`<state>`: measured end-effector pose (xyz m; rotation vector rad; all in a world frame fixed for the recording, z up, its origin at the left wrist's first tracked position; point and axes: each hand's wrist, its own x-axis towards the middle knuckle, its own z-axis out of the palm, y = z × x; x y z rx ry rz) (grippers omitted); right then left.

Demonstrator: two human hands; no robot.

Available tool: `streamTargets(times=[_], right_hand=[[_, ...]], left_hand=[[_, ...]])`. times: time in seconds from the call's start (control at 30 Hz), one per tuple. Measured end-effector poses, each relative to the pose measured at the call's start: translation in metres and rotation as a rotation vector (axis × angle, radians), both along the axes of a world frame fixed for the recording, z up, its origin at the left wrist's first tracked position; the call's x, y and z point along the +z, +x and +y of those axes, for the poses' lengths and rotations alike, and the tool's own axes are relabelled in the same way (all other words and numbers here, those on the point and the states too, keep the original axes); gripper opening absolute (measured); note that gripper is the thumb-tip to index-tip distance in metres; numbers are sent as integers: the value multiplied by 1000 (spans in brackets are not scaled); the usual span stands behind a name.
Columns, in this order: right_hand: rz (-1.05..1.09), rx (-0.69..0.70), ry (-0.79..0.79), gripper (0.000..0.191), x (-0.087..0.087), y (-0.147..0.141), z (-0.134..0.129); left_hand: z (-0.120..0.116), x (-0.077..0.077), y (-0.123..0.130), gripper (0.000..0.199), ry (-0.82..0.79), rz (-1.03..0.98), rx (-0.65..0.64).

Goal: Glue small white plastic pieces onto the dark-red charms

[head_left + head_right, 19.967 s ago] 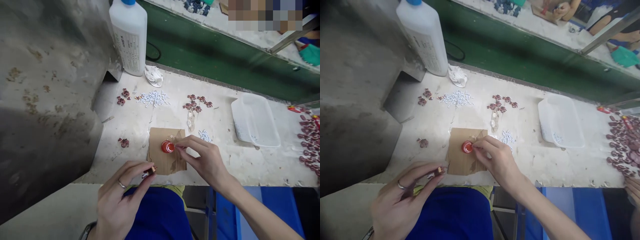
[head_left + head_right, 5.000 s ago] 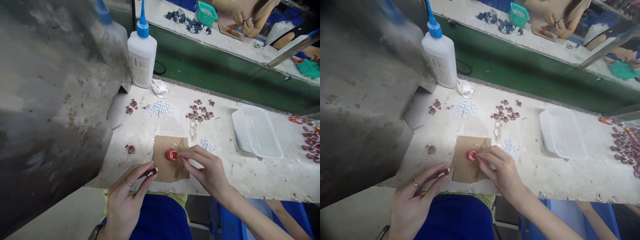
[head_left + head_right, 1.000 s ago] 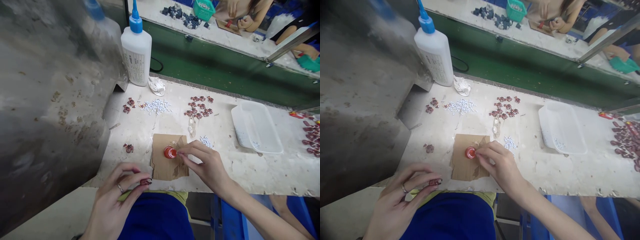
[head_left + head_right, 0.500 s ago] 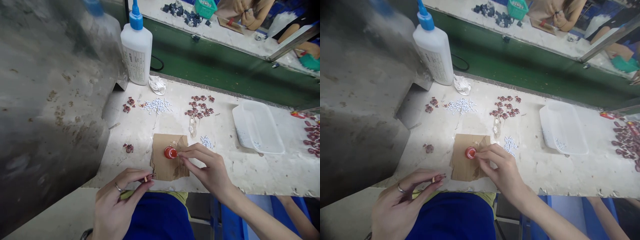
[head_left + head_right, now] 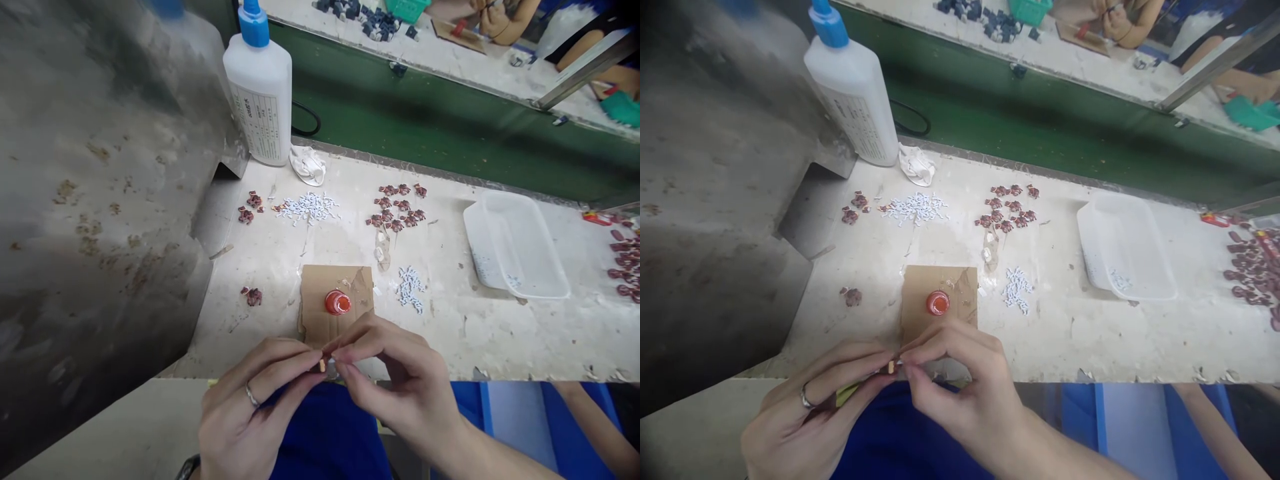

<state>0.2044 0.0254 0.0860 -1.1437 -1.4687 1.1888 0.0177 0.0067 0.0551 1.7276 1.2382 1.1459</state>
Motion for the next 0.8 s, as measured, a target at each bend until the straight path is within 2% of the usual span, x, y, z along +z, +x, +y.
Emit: streamTargets(times=[0.3,0.4,0.6,0.7,0.8], right_hand=[[-46,26,31,20,-1,0,-1],[-139,72,136,22,1,2,-2],[-493,150,419,30,9,9,-8],[-489,182,470,31,9,11,-7],[-433,157,407,33,4,11,-7]], left_hand=[[1,2,-1,28,17,29,21],[1,5,0,25,45,54,22],[-1,5,1,26,53,65,57],[1,6,0,21,55,54,37],[3,8,0,20,9,18,27]])
